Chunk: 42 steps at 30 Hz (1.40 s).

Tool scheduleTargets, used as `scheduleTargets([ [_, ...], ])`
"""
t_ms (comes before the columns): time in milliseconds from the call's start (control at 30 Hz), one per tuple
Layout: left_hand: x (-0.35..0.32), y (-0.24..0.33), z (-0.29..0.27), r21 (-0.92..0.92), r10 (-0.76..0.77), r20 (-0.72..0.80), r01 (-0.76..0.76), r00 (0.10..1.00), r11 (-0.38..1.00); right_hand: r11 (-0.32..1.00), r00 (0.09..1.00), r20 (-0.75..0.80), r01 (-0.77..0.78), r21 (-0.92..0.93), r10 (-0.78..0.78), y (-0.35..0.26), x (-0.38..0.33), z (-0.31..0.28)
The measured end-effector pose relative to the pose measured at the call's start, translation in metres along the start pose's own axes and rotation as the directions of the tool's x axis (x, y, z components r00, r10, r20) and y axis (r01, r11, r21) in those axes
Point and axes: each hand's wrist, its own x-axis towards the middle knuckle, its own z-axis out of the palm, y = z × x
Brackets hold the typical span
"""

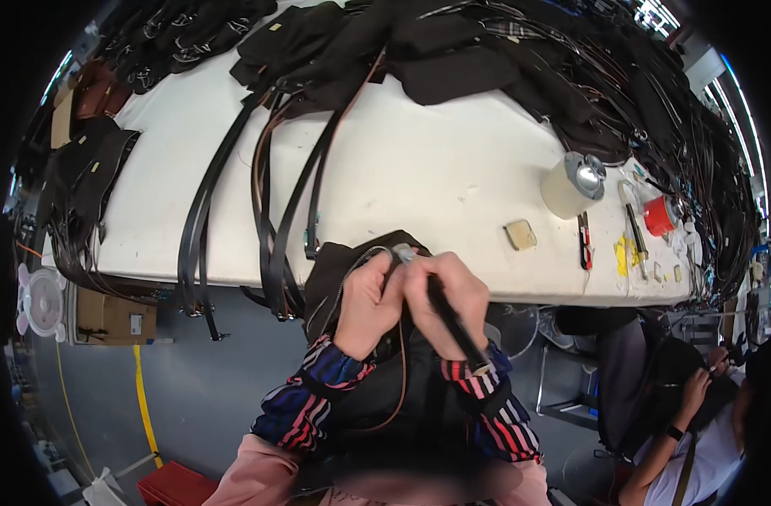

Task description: The worker is assembling and finishing components of a leather bag by applying markings and glue/sealant.

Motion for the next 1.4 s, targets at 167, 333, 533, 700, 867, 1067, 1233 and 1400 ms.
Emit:
scheduleTargets([
  [167, 0.002, 0.009, 0.006, -0.090, -0.151, 0.006, 0.151, 0.989, 0.985, 0.978, 0.975, -0.084, -0.205, 0.022, 0.206, 0.016, -0.001, -0.017],
  [333, 0.001, 0.004, 0.012, -0.114, -0.106, -0.031, 0.102, 0.994, 0.988, 0.974, 0.974, -0.062, -0.215, 0.076, 0.219, 0.012, 0.006, -0.004],
  [533, 0.002, 0.007, 0.010, 0.034, 0.067, -0.097, -0.064, 0.993, 0.997, 0.989, 0.991, -0.076, -0.099, 0.107, 0.108, 0.011, -0.003, 0.002],
  [700, 0.005, 0.009, 0.007, -0.019, -0.045, -0.063, 0.044, 0.997, 0.999, 0.991, 0.990, -0.057, -0.129, 0.019, 0.130, 0.013, 0.002, -0.001],
  [867, 0.003, 0.009, 0.011, -0.091, -0.139, -0.018, 0.137, 0.990, 0.986, 0.970, 0.970, -0.045, -0.235, 0.069, 0.238, 0.018, 0.005, -0.006],
  [1067, 0.006, 0.014, 0.006, 0.098, -0.010, -0.025, 0.013, 1.000, 0.995, 0.998, 0.997, -0.074, -0.028, 0.060, 0.033, 0.018, 0.003, 0.001],
  [1233, 0.001, 0.012, 0.006, 0.025, -0.074, -0.022, 0.074, 0.997, 0.997, 0.989, 0.987, -0.067, -0.146, -0.001, 0.146, 0.010, 0.002, -0.005],
  [1400, 0.004, 0.012, 0.012, -0.043, -0.083, -0.061, 0.080, 0.995, 0.996, 0.973, 0.973, -0.078, -0.223, -0.057, 0.218, 0.023, 0.008, -0.009],
])
